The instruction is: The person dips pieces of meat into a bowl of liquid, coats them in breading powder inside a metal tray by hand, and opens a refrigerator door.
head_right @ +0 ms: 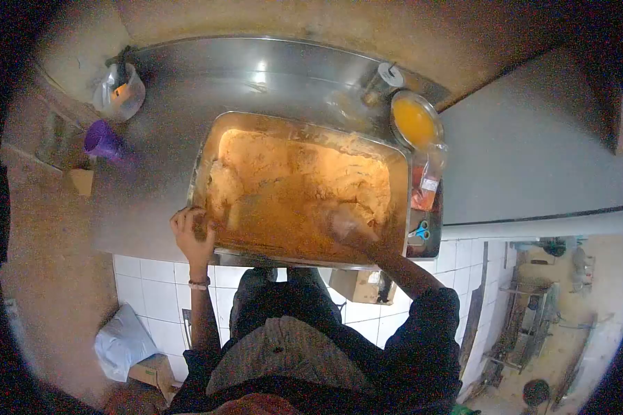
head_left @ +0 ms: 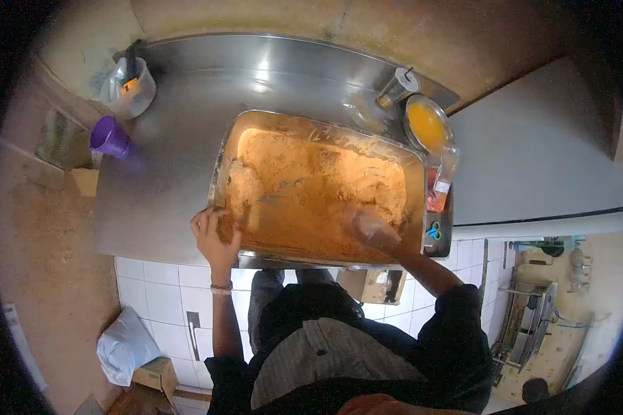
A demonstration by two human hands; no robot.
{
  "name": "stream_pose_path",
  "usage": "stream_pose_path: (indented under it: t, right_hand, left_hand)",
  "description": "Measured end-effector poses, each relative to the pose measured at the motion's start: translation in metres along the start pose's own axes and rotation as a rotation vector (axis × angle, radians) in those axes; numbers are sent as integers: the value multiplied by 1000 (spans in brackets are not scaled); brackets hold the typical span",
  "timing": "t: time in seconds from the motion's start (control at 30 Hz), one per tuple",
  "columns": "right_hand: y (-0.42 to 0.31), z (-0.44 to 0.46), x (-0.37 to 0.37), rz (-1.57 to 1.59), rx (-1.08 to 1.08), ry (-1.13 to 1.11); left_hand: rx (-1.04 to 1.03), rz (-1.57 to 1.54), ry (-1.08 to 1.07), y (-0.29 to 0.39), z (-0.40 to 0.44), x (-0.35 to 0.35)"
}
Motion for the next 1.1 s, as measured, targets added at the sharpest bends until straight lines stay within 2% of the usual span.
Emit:
stream_pose_path:
  t: [0.13,0.27,0.33,0.37,0.43,0.47,0.53,0.6,0.63,0.67,0.73,0.77,0.87,0.93,1.0,1.03,1.07,1.1]
  right_hand:
    - [40,34,-14,121,-34,281]
    - [70,115,-83,389,-10,439]
    - [29,103,-58,559,138,803]
    - [10,96,-43,297,-46,420]
    - [6,93,-35,28,-218,39]
    - [12,92,-30,43,-53,125]
    - [20,83,-9,55,124,207]
    - [26,65,30,-73,-57,130]
    - [51,74,17,-75,-52,129]
    - [86,90,-9,177,199,370]
    - [16,57,50,-325,-308,-128]
    - [14,49,54,-257,-258,-173]
    - [27,32,54,140,72,3]
    - [36,34,52,437,197,109]
    - [49,48,38,459,250,174]
    - [58,56,21,-151,322,266]
    - [67,72,-5,-149,317,267]
    - [69,94,-39,-268,326,105]
  left_hand:
    - [-18,12,2,2,3,0]
    - [-28,52,26,0,1,-1]
    - [-20,39,17,1,1,0]
    - [-12,23,12,2,2,0]
    - [-15,21,17,0,2,-2]
    - [-9,20,24,-1,1,-2]
    - [1,13,20,1,-1,-1]
    - [9,6,18,1,1,1]
    - [-1,6,26,1,1,1]
    - [-12,4,29,2,1,1]
    - [-7,-1,25,1,1,0]
    - [-4,-3,22,1,1,-1]
    - [-20,18,35,1,1,-1]
    - [-19,19,32,4,2,1]
    - [-27,23,21,5,2,3]
    - [-19,26,20,4,1,2]
    - [-13,28,20,3,1,0]
    - [-16,26,18,2,1,-2]
Point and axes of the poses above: each hand's wrist, its own z-axis towards the middle knuckle, its own x-axis out of the back of the hand, y = z × x, the point moved 2 cm from there along z, towards the middle knuckle, and after that the axes turned 13 degrees about -y, right-handed, at the moved point
